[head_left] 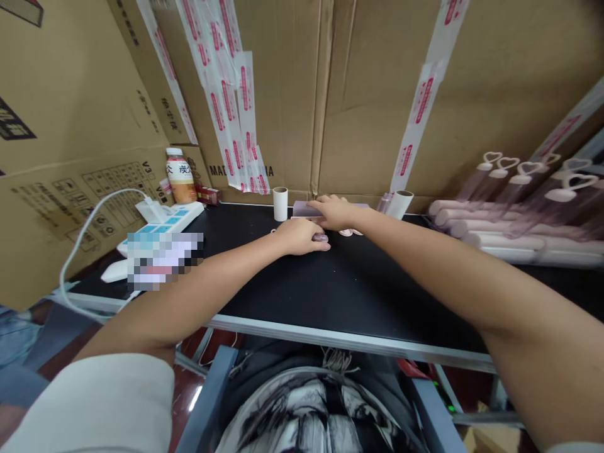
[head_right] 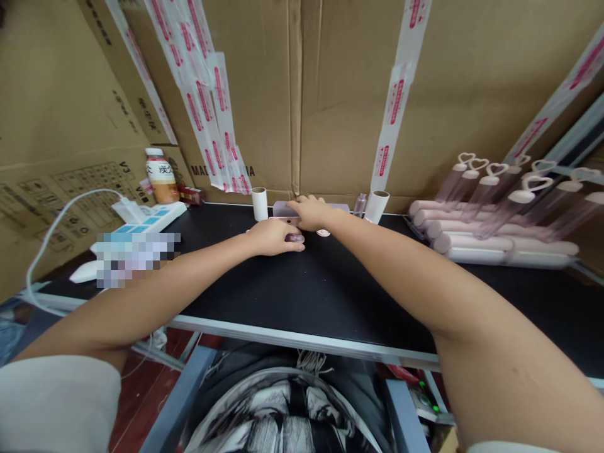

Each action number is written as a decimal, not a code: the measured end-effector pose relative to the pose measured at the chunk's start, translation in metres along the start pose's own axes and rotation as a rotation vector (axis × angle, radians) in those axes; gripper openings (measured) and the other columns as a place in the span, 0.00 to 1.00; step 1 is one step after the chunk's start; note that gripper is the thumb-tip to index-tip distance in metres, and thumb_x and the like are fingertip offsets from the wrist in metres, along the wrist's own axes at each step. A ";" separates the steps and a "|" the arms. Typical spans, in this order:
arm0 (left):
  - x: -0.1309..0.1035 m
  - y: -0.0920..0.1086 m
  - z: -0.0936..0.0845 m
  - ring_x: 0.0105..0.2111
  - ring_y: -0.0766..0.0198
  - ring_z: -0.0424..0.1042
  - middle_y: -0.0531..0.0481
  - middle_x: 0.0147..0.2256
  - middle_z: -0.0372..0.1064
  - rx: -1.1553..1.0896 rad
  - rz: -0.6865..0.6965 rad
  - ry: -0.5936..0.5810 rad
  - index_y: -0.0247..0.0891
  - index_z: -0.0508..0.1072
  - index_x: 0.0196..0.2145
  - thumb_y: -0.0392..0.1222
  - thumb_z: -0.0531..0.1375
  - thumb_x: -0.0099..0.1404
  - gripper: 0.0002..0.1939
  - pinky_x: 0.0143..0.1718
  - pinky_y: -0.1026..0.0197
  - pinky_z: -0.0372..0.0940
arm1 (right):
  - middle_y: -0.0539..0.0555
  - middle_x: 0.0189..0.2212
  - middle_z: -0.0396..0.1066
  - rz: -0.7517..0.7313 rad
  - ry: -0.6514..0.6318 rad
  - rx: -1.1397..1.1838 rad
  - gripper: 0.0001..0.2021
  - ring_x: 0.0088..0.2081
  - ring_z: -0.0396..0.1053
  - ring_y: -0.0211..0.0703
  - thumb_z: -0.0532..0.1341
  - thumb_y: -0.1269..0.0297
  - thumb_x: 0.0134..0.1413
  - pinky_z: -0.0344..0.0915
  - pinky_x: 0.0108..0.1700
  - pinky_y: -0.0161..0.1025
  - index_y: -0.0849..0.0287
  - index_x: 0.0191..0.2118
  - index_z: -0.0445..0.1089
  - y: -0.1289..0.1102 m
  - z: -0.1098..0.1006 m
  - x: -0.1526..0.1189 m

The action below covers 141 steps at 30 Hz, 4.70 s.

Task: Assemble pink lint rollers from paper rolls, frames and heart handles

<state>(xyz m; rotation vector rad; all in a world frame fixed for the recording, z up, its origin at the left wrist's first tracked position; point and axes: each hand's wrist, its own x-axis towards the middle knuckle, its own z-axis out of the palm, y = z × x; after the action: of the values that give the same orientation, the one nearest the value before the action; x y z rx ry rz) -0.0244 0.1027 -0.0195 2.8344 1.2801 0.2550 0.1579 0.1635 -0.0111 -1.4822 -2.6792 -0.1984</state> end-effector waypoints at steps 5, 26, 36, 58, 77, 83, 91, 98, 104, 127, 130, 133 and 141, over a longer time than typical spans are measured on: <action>-0.003 0.004 -0.007 0.46 0.52 0.78 0.49 0.46 0.80 0.007 0.008 0.022 0.48 0.81 0.47 0.63 0.60 0.66 0.22 0.39 0.59 0.63 | 0.68 0.67 0.64 -0.009 -0.007 -0.019 0.32 0.64 0.64 0.72 0.59 0.52 0.66 0.63 0.60 0.64 0.51 0.73 0.61 -0.002 -0.005 -0.005; -0.029 0.026 -0.032 0.50 0.51 0.74 0.40 0.50 0.76 0.237 0.213 0.435 0.35 0.71 0.60 0.50 0.53 0.79 0.21 0.49 0.52 0.62 | 0.46 0.20 0.69 0.119 0.496 1.427 0.20 0.20 0.61 0.34 0.73 0.46 0.52 0.59 0.23 0.34 0.56 0.33 0.69 -0.038 -0.024 -0.121; -0.041 0.032 -0.018 0.48 0.54 0.77 0.42 0.49 0.78 0.161 0.033 0.372 0.39 0.72 0.56 0.54 0.43 0.81 0.24 0.39 0.58 0.64 | 0.44 0.20 0.68 0.012 0.453 1.768 0.26 0.20 0.63 0.37 0.72 0.38 0.50 0.64 0.27 0.38 0.54 0.42 0.72 -0.054 -0.008 -0.119; -0.027 -0.022 -0.026 0.35 0.68 0.67 0.52 0.39 0.68 -0.683 -0.078 0.501 0.41 0.58 0.48 0.29 0.56 0.63 0.17 0.40 0.62 0.65 | 0.44 0.20 0.69 0.083 0.711 1.508 0.18 0.22 0.64 0.38 0.72 0.58 0.48 0.63 0.28 0.39 0.53 0.45 0.74 -0.029 -0.022 -0.121; -0.026 -0.090 -0.025 0.32 0.59 0.75 0.46 0.32 0.79 -0.241 -0.458 0.272 0.37 0.80 0.31 0.39 0.71 0.55 0.05 0.37 0.58 0.66 | 0.50 0.29 0.71 -0.002 0.650 0.788 0.12 0.31 0.66 0.42 0.65 0.52 0.59 0.66 0.37 0.41 0.55 0.36 0.69 -0.054 -0.025 -0.031; -0.024 -0.096 -0.015 0.35 0.60 0.76 0.48 0.34 0.81 -0.184 -0.413 0.206 0.39 0.81 0.33 0.42 0.66 0.61 0.05 0.39 0.61 0.65 | 0.59 0.39 0.81 0.174 0.402 0.457 0.11 0.40 0.75 0.47 0.64 0.56 0.61 0.67 0.44 0.41 0.60 0.39 0.76 -0.080 -0.022 0.034; -0.016 -0.103 -0.007 0.40 0.56 0.78 0.45 0.39 0.82 -0.178 -0.441 0.165 0.39 0.81 0.40 0.42 0.67 0.61 0.09 0.42 0.60 0.67 | 0.62 0.44 0.82 0.326 0.272 0.352 0.14 0.46 0.78 0.53 0.63 0.54 0.61 0.68 0.45 0.40 0.59 0.40 0.80 -0.084 0.000 0.053; -0.012 -0.106 -0.003 0.43 0.53 0.79 0.44 0.42 0.81 -0.160 -0.460 0.186 0.39 0.78 0.44 0.44 0.70 0.59 0.15 0.41 0.58 0.66 | 0.61 0.41 0.82 0.350 0.221 0.305 0.16 0.46 0.79 0.55 0.65 0.48 0.59 0.68 0.47 0.43 0.57 0.37 0.80 -0.084 0.000 0.051; -0.014 -0.110 -0.007 0.39 0.56 0.78 0.45 0.41 0.81 -0.152 -0.476 0.183 0.39 0.76 0.46 0.46 0.69 0.62 0.17 0.40 0.59 0.65 | 0.60 0.41 0.82 0.337 0.181 0.309 0.19 0.47 0.77 0.57 0.66 0.45 0.57 0.68 0.47 0.45 0.56 0.37 0.83 -0.077 -0.015 0.037; -0.032 -0.029 -0.022 0.29 0.60 0.69 0.50 0.28 0.73 -0.048 -0.255 -0.075 0.41 0.71 0.27 0.54 0.63 0.63 0.15 0.30 0.59 0.54 | 0.51 0.21 0.70 0.540 0.625 0.666 0.11 0.24 0.63 0.40 0.60 0.57 0.53 0.59 0.31 0.39 0.58 0.27 0.73 0.072 -0.012 -0.142; -0.034 -0.035 -0.029 0.28 0.61 0.67 0.51 0.26 0.71 -0.105 -0.251 0.058 0.40 0.71 0.27 0.54 0.63 0.63 0.16 0.30 0.59 0.54 | 0.52 0.23 0.71 0.465 0.617 0.644 0.13 0.26 0.64 0.40 0.59 0.55 0.54 0.59 0.33 0.39 0.59 0.29 0.73 0.076 -0.008 -0.139; -0.035 -0.047 -0.042 0.29 0.62 0.67 0.51 0.28 0.72 -0.207 -0.312 0.305 0.39 0.73 0.27 0.50 0.63 0.63 0.13 0.31 0.60 0.55 | 0.52 0.25 0.72 0.333 0.478 0.661 0.15 0.27 0.65 0.41 0.58 0.53 0.56 0.60 0.33 0.39 0.59 0.32 0.74 0.068 -0.002 -0.135; -0.032 -0.051 -0.047 0.26 0.67 0.63 0.54 0.25 0.69 -0.427 -0.401 0.627 0.37 0.73 0.31 0.47 0.62 0.65 0.11 0.31 0.63 0.57 | 0.56 0.36 0.78 0.042 -0.069 0.517 0.18 0.35 0.72 0.45 0.64 0.52 0.57 0.65 0.41 0.41 0.59 0.45 0.80 0.041 0.004 -0.134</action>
<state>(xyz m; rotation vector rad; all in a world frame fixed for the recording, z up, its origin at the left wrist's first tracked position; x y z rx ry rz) -0.0902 0.1105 0.0179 2.1406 1.5944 1.2892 0.2636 0.0732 -0.0285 -1.3871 -2.4711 0.5162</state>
